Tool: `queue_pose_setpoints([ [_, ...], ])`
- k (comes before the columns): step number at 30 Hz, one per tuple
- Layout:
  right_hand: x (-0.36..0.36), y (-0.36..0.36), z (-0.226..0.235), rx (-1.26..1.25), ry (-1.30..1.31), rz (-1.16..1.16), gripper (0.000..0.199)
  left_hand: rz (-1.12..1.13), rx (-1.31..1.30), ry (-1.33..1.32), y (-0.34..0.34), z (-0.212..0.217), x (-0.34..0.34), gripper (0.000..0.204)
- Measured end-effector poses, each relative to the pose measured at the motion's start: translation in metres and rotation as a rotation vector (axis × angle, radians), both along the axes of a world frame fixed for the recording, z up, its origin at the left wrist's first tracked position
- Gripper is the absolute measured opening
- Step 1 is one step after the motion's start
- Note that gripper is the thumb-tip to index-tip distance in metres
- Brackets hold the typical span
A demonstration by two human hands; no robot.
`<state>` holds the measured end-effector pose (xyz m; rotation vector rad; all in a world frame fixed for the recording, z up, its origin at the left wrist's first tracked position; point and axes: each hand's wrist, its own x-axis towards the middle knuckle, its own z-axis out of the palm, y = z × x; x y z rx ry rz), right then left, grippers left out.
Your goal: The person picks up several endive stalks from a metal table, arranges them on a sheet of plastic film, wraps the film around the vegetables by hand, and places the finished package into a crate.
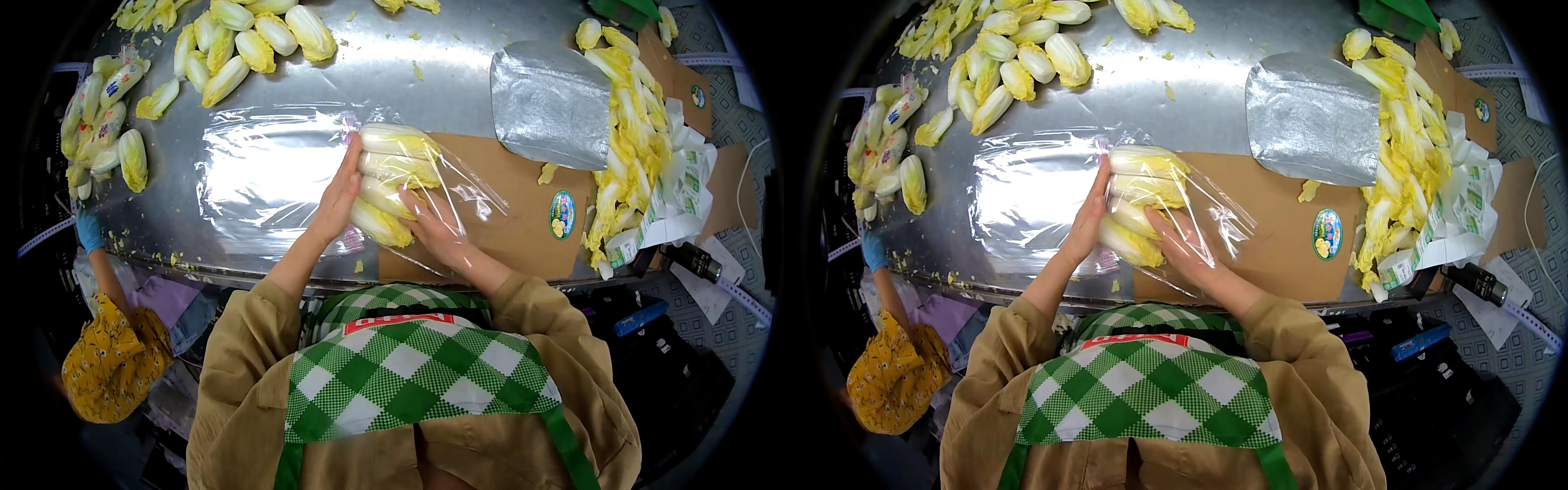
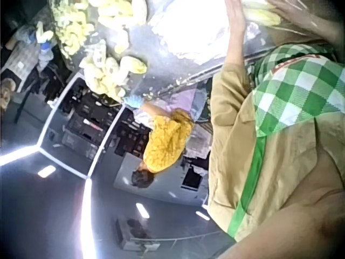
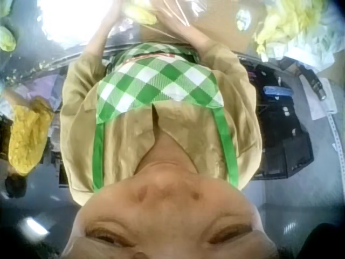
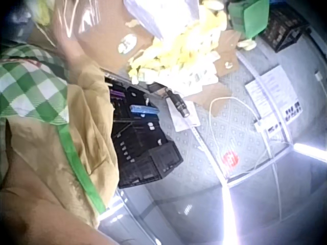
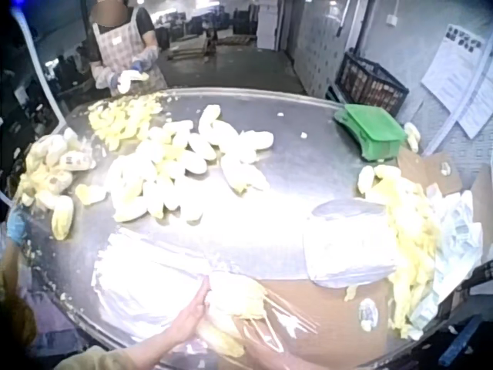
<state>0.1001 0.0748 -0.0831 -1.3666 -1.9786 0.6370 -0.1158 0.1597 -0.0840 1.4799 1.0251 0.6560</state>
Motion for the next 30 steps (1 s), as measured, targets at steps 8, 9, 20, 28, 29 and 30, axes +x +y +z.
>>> queue_pose_setpoints([
  [8,0.013,0.01,0.011,-0.288,0.09,0.116,0.064,-0.031,0.22,0.148,0.016,0.016,-0.012,0.062],
  [9,0.017,0.008,0.012,-0.276,0.1,0.137,0.064,-0.057,0.32,0.231,0.021,0.018,-0.014,0.059],
  [20,0.002,0.005,0.001,-0.04,0.099,0.005,0.055,-0.015,0.209,0.051,0.025,0.007,-0.011,0.058],
  [28,-0.001,0.016,0.008,-0.167,0.123,0.049,0.059,0.017,0.002,-0.033,0.025,0.009,-0.012,0.068],
  [29,-0.001,0.017,0.008,-0.19,0.134,0.015,0.059,0.02,-0.04,-0.046,0.025,0.01,-0.013,0.069],
  [30,-0.002,0.017,0.008,-0.182,0.154,0.022,0.058,0.027,-0.058,-0.064,0.025,0.01,-0.013,0.069],
])
